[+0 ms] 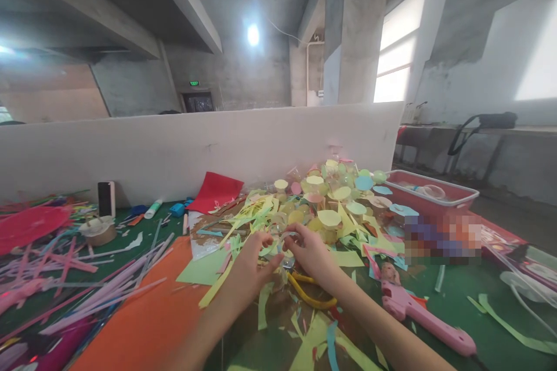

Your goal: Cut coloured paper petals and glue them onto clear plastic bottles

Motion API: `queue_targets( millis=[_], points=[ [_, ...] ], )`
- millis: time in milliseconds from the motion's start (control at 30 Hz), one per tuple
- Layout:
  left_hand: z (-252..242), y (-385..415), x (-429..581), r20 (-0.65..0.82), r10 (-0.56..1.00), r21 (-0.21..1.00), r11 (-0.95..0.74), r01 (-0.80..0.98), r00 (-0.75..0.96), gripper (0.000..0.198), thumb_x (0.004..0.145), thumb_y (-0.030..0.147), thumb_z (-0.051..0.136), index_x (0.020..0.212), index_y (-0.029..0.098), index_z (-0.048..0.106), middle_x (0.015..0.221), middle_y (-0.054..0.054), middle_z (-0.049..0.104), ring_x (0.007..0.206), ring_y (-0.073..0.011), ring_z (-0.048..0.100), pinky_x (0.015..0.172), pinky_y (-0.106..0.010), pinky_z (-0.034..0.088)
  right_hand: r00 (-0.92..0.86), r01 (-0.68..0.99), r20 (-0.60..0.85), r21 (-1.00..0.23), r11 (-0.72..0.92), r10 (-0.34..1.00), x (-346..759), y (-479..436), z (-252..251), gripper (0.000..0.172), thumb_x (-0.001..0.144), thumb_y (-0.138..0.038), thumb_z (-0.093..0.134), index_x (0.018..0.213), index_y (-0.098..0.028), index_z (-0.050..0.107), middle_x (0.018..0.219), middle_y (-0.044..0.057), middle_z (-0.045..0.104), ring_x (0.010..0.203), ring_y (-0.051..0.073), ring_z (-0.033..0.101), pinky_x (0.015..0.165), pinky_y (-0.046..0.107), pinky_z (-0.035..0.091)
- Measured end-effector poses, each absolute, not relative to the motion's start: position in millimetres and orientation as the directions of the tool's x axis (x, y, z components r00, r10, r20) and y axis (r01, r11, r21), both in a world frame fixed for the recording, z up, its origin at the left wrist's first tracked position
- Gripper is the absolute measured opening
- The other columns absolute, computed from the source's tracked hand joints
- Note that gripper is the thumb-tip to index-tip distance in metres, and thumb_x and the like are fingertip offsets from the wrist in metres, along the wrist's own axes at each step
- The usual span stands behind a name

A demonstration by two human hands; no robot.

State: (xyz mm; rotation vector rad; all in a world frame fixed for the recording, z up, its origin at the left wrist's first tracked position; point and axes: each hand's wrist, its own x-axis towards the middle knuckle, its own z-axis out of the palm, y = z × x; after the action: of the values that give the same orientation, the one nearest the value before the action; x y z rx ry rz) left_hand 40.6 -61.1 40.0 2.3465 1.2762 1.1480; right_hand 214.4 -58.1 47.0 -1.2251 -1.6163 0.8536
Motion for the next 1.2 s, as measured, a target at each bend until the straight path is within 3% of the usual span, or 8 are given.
queue_targets(
  millis=[167, 333, 500, 633, 833, 1200],
  points=[
    [37, -62, 46, 0.565, 0.764, 0.423, -0.593, 0.685, 0.312, 0.03, 0.087, 0.048, 0.051, 0.073, 0.022, 0.046, 0.073, 0.003, 0.05, 0.07, -0.0157, 0.051, 0.065, -0.027, 0.042, -0.089, 0.485, 0.325, -0.811, 0.326, 0.941, 210, -64, 45, 0.017, 0.085, -0.02, 0.043, 0.095, -0.022, 0.057, 0.087, 0.003, 0.067, 0.079, 0.021, 0.062, 0.065, 0.028, 0.043],
    [38, -62, 45, 0.564, 0.777, 0.444, -0.57, 0.692, 0.279, 0.03, 0.092, 0.042, 0.042, 0.069, 0.022, 0.043, 0.069, 0.003, 0.05, 0.065, -0.0143, 0.051, 0.061, -0.024, 0.039, -0.208, 0.516, 0.345, -0.756, 0.403, 0.915, 207, -74, 46, 0.025, 0.089, -0.024, 0.044, 0.112, -0.021, 0.053, 0.107, 0.008, 0.066, 0.1, 0.024, 0.061, 0.08, 0.032, 0.044],
    [40, -62, 44, 0.524, 0.825, 0.503, -0.501, 0.704, 0.213, 0.03, 0.092, 0.046, 0.041, 0.074, 0.023, 0.05, 0.071, 0.003, 0.058, 0.067, -0.0155, 0.057, 0.064, -0.025, 0.043, -0.185, 0.612, 0.306, -0.707, 0.354, 0.934, 206, -76, 48, 0.026, 0.09, -0.031, 0.046, 0.114, -0.02, 0.051, 0.103, 0.01, 0.066, 0.095, 0.026, 0.063, 0.072, 0.03, 0.042],
    [42, -62, 46, 0.548, 0.801, 0.511, -0.548, 0.663, 0.24, 0.025, 0.092, 0.042, 0.042, 0.083, 0.024, 0.056, 0.079, 0.0, 0.065, 0.074, -0.0177, 0.062, 0.067, -0.027, 0.046, -0.159, 0.679, 0.286, -0.663, 0.315, 0.945, 205, -77, 49, 0.027, 0.09, -0.034, 0.047, 0.113, -0.02, 0.05, 0.09, 0.008, 0.067, 0.082, 0.025, 0.064, 0.062, 0.027, 0.036],
    [42, -64, 47, 0.546, 0.798, 0.537, -0.568, 0.624, 0.256, 0.026, 0.093, 0.039, 0.041, 0.096, 0.025, 0.062, 0.094, -0.004, 0.071, 0.085, -0.0208, 0.066, 0.073, -0.03, 0.049, -0.232, 0.644, 0.28, -0.674, 0.363, 0.931, 204, -84, 55, 0.028, 0.089, -0.032, 0.047, 0.115, -0.02, 0.048, 0.08, 0.005, 0.064, 0.074, 0.022, 0.062, 0.056, 0.024, 0.03],
    [35, -62, 45, 0.443, 0.857, 0.583, -0.498, 0.642, 0.263, 0.03, 0.095, 0.04, 0.033, 0.094, 0.024, 0.059, 0.083, -0.004, 0.068, 0.077, -0.0203, 0.065, 0.063, -0.028, 0.047, -0.233, 0.657, 0.268, -0.666, 0.355, 0.935, 208, -82, 57, 0.029, 0.092, -0.038, 0.044, 0.115, -0.02, 0.049, 0.082, 0.005, 0.063, 0.075, 0.022, 0.061, 0.056, 0.024, 0.028]
  ],
)
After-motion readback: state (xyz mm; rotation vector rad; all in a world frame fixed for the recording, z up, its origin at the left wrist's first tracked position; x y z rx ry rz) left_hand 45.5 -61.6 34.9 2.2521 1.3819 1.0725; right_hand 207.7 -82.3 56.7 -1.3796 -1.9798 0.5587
